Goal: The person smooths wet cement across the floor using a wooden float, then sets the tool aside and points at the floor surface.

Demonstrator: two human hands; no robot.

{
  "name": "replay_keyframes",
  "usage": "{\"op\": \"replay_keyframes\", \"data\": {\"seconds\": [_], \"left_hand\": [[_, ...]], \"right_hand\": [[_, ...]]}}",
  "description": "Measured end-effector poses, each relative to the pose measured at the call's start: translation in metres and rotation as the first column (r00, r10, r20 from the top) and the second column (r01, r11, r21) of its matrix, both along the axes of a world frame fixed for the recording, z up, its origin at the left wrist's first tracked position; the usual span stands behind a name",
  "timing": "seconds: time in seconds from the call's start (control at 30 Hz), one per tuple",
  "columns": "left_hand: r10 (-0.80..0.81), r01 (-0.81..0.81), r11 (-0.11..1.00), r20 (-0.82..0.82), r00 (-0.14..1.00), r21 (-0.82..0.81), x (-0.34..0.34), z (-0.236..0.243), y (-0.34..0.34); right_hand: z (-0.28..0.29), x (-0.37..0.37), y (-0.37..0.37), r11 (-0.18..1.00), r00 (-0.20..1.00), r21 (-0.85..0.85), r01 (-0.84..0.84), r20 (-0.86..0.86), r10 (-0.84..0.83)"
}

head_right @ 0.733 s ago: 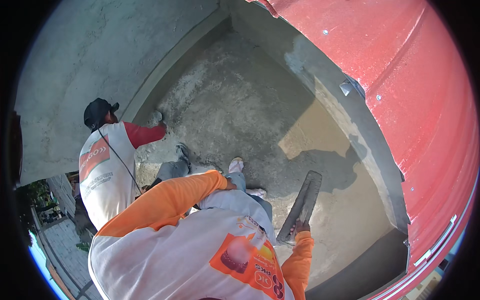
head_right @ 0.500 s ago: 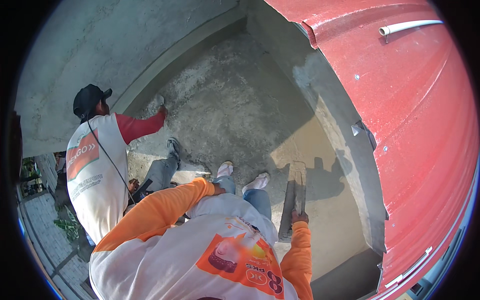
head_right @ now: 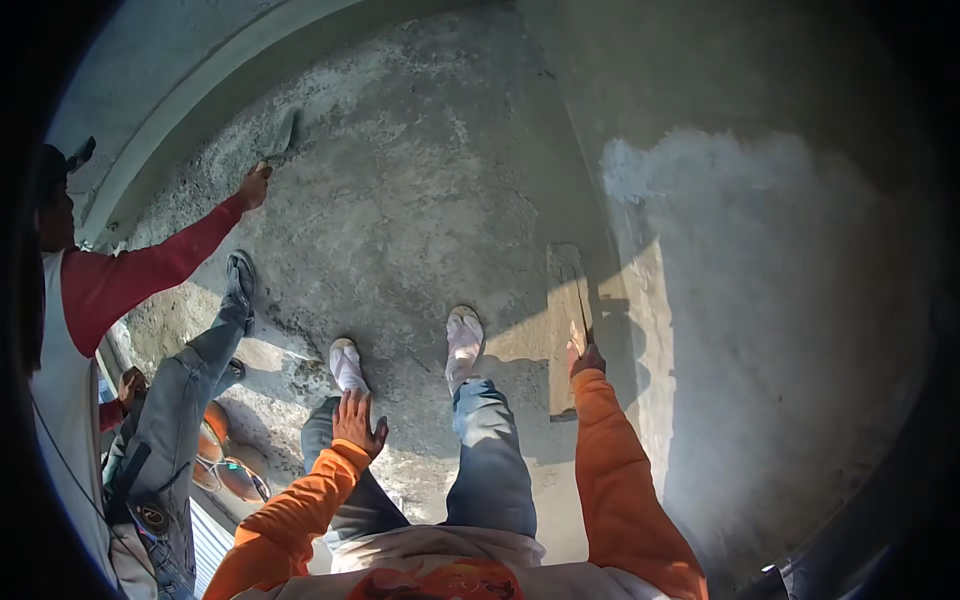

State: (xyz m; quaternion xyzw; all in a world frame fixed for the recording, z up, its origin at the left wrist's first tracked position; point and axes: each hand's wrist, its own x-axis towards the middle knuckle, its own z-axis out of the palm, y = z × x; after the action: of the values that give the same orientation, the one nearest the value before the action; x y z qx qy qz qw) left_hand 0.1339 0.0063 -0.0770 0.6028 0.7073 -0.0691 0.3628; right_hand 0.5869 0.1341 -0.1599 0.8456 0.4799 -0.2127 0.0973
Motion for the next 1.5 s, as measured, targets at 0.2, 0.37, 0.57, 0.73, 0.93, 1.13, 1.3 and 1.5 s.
{"op": "replay_keyframes", "data": {"seconds": [0.2, 0.37, 0.57, 0.73, 0.93, 1.13, 1.3, 1.5], "left_hand": [[-0.096, 0.107, 0.994, 0.436, 0.895, -0.002, 0.047, -0.143, 0.061], [-0.214, 0.221, 0.975, 0.386, 0.897, 0.026, 0.036, -0.171, 0.099], [-0.237, 0.196, 0.966, 0.281, 0.93, 0.166, 0.025, -0.195, 0.161], [-0.345, 0.304, 0.928, 0.191, 0.919, 0.214, 0.033, -0.204, 0.181], [-0.41, 0.37, 0.909, 0.251, 0.877, 0.189, 0.037, -0.204, 0.18], [-0.477, 0.437, 0.873, 0.193, 0.857, 0.216, 0.041, -0.222, 0.181], [-0.531, 0.502, 0.846, 0.201, 0.823, 0.179, 0.045, -0.232, 0.199], [-0.496, 0.447, 0.865, 0.249, 0.832, 0.229, 0.045, -0.217, 0.199]], "right_hand": [[-0.192, 0.022, 0.164, 0.983, 0.993, 0.174, -0.053, 0.11, 0.034], [-0.28, 0.025, 0.288, 0.96, 0.986, 0.253, -0.119, 0.144, 0.085], [-0.294, -0.023, 0.405, 0.961, 0.992, 0.249, -0.12, 0.076, 0.104], [-0.292, -0.04, 0.412, 0.974, 0.984, 0.141, -0.175, 0.01, 0.176], [-0.309, -0.058, 0.286, 0.946, 0.946, -0.022, -0.322, -0.054, 0.32], [-0.284, -0.064, 0.349, 0.982, 0.985, 0.089, -0.166, -0.032, 0.169], [-0.313, -0.076, 0.344, 0.968, 0.974, 0.156, -0.197, -0.078, 0.211], [-0.286, -0.121, 0.178, 0.841, 0.857, -0.223, -0.493, -0.291, 0.425]]}}
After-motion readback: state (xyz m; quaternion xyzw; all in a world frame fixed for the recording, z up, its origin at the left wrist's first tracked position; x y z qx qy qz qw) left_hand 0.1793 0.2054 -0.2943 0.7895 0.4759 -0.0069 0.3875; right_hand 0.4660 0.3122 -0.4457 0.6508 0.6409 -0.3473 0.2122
